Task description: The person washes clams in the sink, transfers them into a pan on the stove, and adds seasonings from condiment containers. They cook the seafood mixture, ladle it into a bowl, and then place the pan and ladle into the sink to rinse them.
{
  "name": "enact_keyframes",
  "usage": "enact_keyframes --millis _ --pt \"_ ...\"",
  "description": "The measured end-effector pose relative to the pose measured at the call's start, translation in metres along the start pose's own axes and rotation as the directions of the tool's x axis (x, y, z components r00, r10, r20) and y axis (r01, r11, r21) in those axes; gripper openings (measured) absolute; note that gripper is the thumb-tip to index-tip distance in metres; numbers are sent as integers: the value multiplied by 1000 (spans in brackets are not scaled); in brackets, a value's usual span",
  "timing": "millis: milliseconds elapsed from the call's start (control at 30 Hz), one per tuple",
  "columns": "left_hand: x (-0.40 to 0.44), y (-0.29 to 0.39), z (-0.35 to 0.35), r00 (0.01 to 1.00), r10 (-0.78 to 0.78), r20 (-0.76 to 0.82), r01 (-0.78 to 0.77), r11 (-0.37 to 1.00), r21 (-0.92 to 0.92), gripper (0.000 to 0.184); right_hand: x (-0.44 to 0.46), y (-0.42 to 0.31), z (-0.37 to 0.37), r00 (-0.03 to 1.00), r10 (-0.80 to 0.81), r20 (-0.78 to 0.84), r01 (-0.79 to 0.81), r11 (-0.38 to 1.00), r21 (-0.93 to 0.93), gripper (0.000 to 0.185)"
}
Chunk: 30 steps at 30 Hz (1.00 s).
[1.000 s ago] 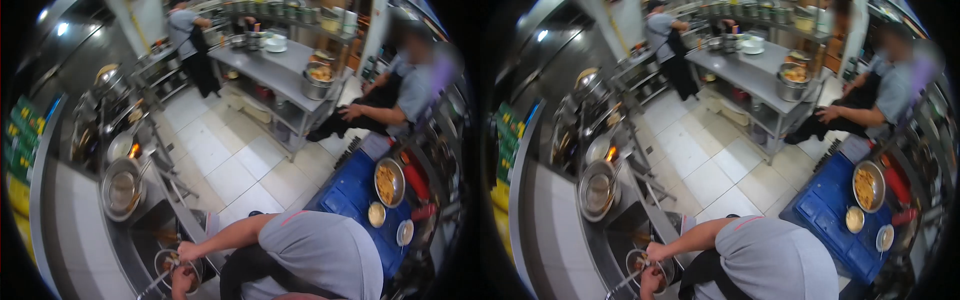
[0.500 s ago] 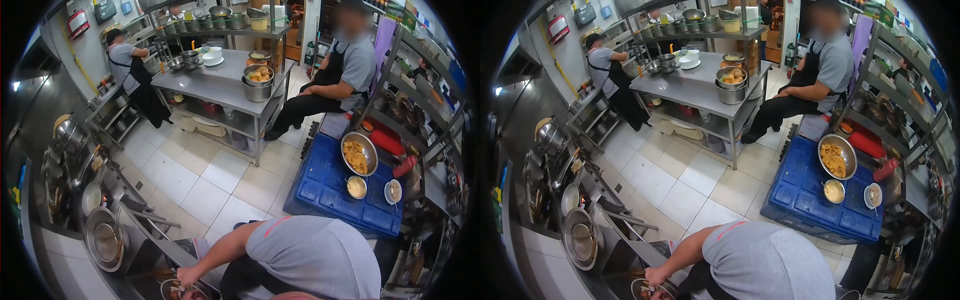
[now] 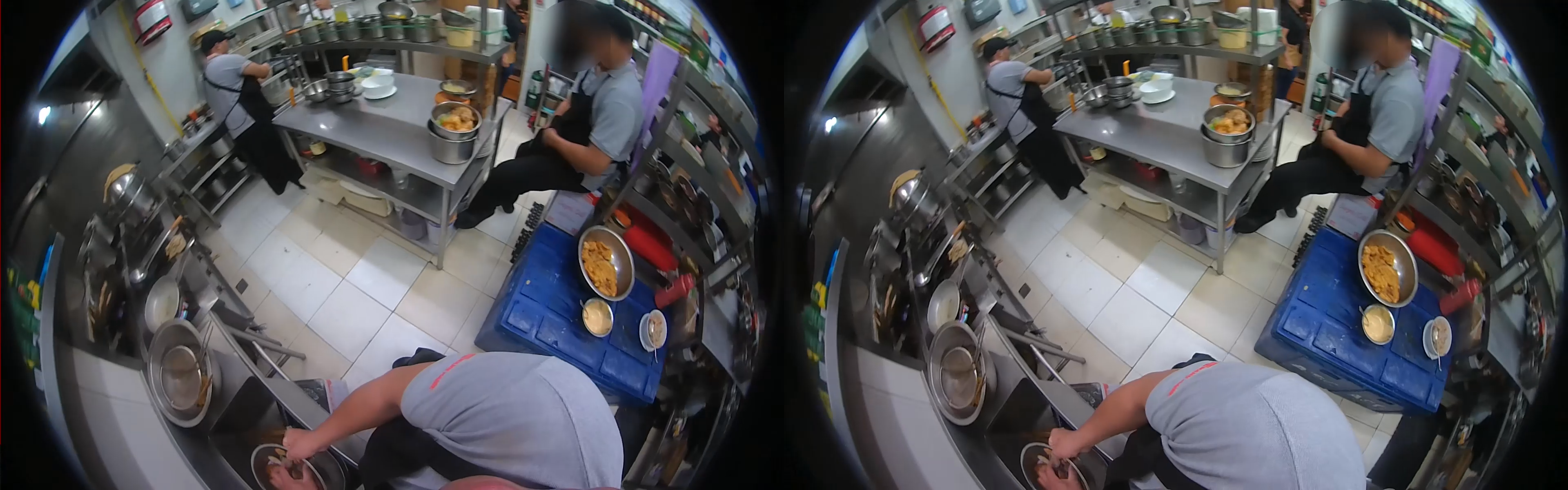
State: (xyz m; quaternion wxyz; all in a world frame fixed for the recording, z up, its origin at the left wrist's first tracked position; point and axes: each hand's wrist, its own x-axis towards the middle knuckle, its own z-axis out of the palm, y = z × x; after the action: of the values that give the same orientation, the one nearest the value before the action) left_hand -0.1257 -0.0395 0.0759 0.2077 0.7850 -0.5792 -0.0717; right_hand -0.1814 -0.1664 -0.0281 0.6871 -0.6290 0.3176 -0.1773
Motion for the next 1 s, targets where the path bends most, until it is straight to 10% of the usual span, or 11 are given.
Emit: enact_keyframes --millis 100,167,200,267,333,367,400,467,667,800,1000 --pt "-2 -19 -10 998 -48 -52 59 971 232 65 -3 -13 -2 997 -70 11 70 997 11 23" --pt "-14 -74 20 986 -161 -40 166 965 205 75 38 26 18 709 -687 160 631 516 -579 23" --pt "-11 -100 25 946 -280 163 266 958 105 91 40 27 26 717 -649 254 617 421 -666 23" --pt "-13 -100 38 928 -354 116 372 869 -325 79 48 48 41 738 -619 271 600 416 -684 21" --pt "-23 -176 83 924 -363 -121 363 931 -21 60 32 23 30 741 -583 334 638 456 -620 20" --pt "-14 -139 54 804 -589 -85 568 802 -183 58 45 42 36 627 -691 359 690 280 -668 19" --pt "-8 -130 35 775 -628 -72 585 756 -294 60 52 56 43 840 -499 214 542 745 -388 20" --pt "-18 -144 27 772 -630 -81 560 736 -380 57 29 8 26 995 3 99 -1 1000 -18 21" --pt "-17 -119 -5 821 -571 13 566 812 -144 63 36 -7 32 965 118 232 -160 973 167 29" --pt "-13 -116 -15 749 -651 -120 566 724 -394 70 34 -19 28 970 132 207 -170 968 182 28" --pt "-20 -78 -20 996 -27 -80 49 960 277 58 40 -23 23 957 41 288 -90 983 159 28"
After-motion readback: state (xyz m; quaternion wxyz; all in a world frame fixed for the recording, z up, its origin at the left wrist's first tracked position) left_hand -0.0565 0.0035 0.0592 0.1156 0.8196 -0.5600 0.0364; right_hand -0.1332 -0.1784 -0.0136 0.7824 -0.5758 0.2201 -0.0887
